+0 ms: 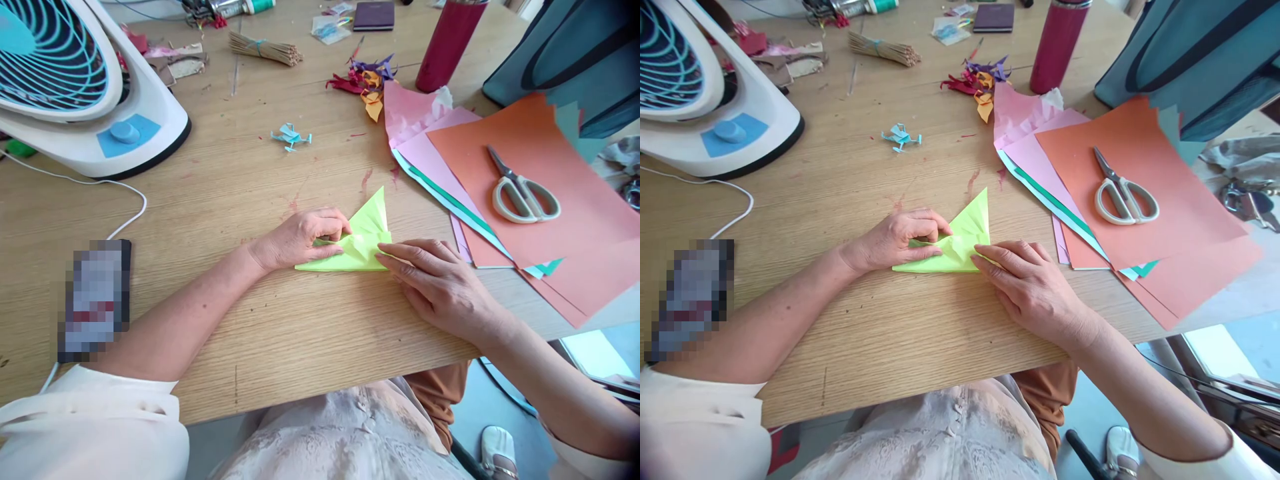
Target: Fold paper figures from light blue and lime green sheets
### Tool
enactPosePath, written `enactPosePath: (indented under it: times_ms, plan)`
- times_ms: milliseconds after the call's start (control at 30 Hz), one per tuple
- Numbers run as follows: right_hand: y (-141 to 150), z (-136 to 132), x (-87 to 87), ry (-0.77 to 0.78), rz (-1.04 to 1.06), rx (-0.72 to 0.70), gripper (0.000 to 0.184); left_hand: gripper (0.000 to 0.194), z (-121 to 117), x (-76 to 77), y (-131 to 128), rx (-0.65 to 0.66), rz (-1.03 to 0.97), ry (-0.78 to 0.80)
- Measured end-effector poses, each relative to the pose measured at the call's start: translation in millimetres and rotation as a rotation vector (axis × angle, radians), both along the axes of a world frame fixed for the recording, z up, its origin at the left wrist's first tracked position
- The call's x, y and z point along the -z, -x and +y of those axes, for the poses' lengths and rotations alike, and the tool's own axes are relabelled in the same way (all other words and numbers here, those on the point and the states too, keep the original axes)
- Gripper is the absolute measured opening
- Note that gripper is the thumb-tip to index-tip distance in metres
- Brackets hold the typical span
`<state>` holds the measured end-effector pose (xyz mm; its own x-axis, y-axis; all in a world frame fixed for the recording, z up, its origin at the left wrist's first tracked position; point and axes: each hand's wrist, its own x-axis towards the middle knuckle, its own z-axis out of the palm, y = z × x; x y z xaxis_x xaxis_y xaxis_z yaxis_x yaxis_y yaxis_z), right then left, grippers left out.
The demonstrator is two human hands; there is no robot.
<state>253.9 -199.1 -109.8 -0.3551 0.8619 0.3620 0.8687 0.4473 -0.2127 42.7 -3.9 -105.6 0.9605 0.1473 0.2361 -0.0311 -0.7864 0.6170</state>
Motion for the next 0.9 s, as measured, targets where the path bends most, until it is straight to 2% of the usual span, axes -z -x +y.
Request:
enactPosePath:
  times_ms: [133,800,900]
  plan:
    - [0.3,-0.6,-0.5,-0.025,0.016,0.014,0.05,0.022,-0.7,-0.3,1.3,-0.008,0.002,0.006]
    - [-2.1,-1.9,2.1,0.045,-0.054,-0.034,0.042,0.017,-2.4,-2.2,1.9,-0.014,0.035,-0.011]
    - [-1.6,-1.3,2.3,0.055,-0.035,-0.04,0.044,0.007,-2.9,-3.5,2.2,-0.031,0.037,-0.025]
